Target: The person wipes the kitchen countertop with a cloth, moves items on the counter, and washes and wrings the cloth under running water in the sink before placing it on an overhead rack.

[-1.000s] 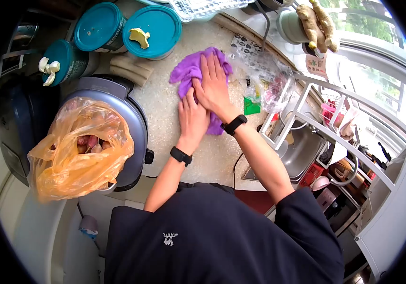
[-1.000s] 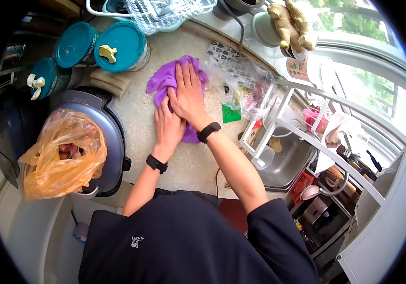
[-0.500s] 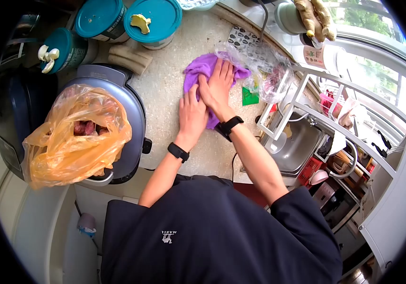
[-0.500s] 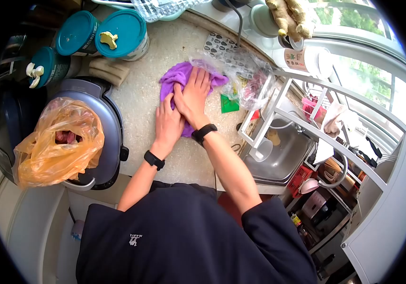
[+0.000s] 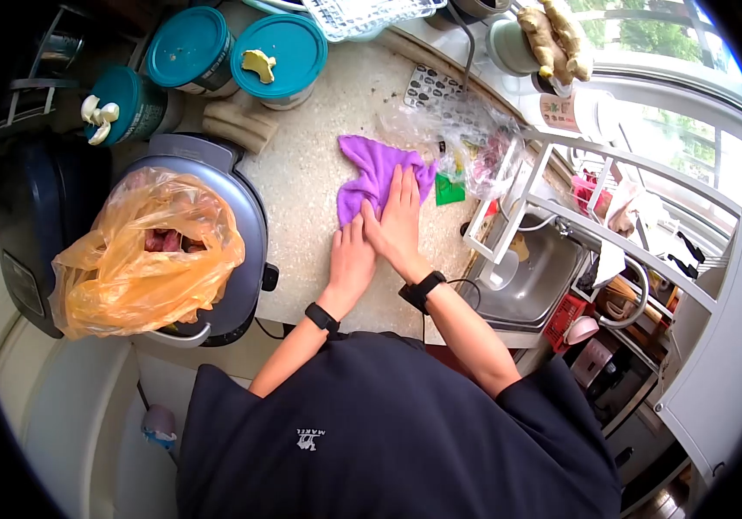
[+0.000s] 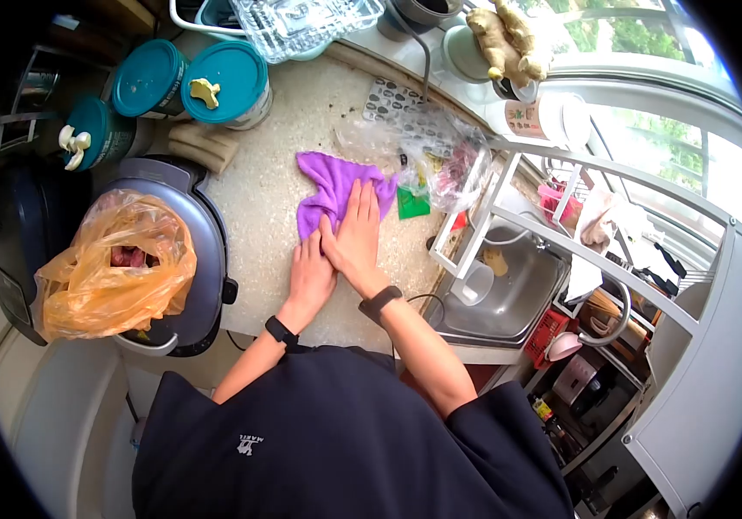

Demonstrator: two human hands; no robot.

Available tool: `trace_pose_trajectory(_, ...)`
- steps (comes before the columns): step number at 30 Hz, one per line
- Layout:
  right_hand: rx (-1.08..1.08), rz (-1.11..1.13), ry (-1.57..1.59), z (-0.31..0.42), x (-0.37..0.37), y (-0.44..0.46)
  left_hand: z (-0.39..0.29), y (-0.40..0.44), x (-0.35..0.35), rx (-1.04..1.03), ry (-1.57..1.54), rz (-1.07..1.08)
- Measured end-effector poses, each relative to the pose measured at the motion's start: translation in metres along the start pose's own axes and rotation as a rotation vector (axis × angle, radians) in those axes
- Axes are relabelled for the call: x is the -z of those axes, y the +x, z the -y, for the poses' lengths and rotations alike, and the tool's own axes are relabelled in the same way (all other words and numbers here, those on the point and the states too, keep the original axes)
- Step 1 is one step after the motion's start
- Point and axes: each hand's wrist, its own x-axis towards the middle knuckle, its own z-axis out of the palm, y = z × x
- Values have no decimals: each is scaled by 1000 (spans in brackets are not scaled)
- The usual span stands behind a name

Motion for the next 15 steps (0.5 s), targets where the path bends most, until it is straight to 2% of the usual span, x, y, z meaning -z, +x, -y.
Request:
trace_pose_trajectory(5,-8,-21,33,-2,28,64,-16,44,17,7,-30,39)
trace_pose_trajectory(8,19,-68,50,8,13,24,-10,26,17,27,-20,123)
trace_pose_trajectory(10,34,44,62,9,-1,-7,6,-7,5,-34,78,73)
trace_pose_trajectory(12,34,74,31,13,-14,-15,7,-20,29,2,-156,74)
trace_pose_trajectory(15,37,52,-135,20,-32,17,11,-5,30,123,-165,74)
